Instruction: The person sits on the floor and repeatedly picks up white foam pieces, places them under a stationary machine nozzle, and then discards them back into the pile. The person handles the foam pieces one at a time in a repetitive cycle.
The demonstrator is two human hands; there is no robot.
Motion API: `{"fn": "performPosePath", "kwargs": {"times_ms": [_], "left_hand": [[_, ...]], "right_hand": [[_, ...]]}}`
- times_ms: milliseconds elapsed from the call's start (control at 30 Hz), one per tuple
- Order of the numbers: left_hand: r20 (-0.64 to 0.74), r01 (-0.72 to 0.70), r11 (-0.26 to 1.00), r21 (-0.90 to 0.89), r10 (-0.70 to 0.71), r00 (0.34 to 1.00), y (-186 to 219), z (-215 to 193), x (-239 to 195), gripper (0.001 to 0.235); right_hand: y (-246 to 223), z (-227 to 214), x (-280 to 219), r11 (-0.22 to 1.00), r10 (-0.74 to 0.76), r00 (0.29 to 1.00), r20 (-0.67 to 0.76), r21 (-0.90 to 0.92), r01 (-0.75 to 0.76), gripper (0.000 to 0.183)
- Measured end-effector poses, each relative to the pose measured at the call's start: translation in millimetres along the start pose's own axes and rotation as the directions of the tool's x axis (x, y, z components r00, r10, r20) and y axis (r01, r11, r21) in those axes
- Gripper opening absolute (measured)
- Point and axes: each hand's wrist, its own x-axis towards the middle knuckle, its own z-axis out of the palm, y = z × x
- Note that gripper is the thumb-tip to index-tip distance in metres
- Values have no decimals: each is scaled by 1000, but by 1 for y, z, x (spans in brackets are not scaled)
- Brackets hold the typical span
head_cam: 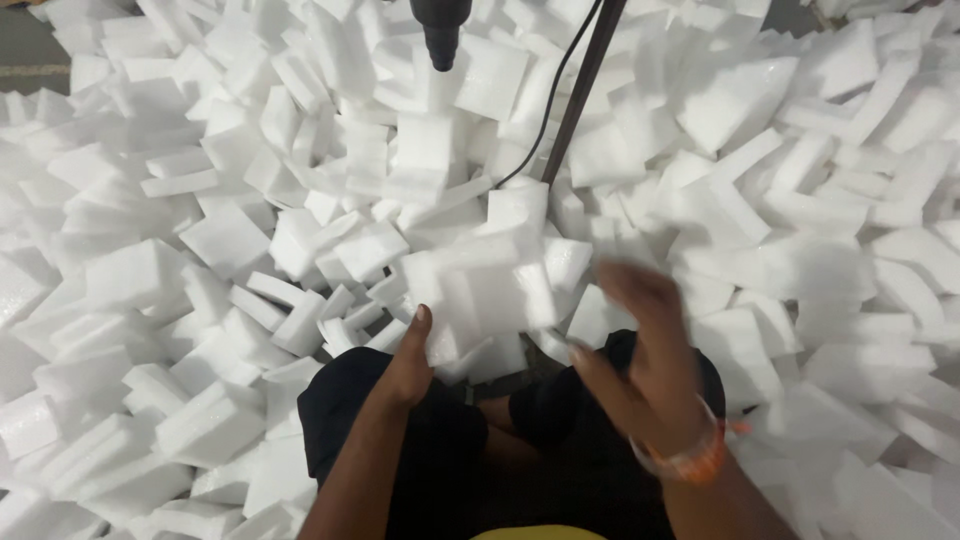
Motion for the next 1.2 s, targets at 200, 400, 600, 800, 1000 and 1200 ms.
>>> {"fn": "performPosePath", "kwargs": {"times_ms": [200,400,600,800,1000,1200], "left_hand": [[185,-213,899,382,152,971,22,18,-17,114],[420,-697,536,477,558,716,63,39,-26,132],[185,-635,575,516,649,738,71,52,1,106],[-52,-527,833,168,542,839,68,46,56,97],[-202,-534,839,-102,508,837,93,33,142,82],[-223,-535,831,-150,499,837,169,26,216,83]], "right_hand": [[73,74,-10,851,467,862,199,166,-499,54],[115,103,-22,675,666,686,292,155,-721,54],[136,112,-20,396,721,580,380,461,-794,68],[130,119,-17,250,682,525,509,513,-821,82],[175,177,23,131,742,505,442,643,-755,76],[238,217,108,28,800,415,434,663,-748,69]]}}
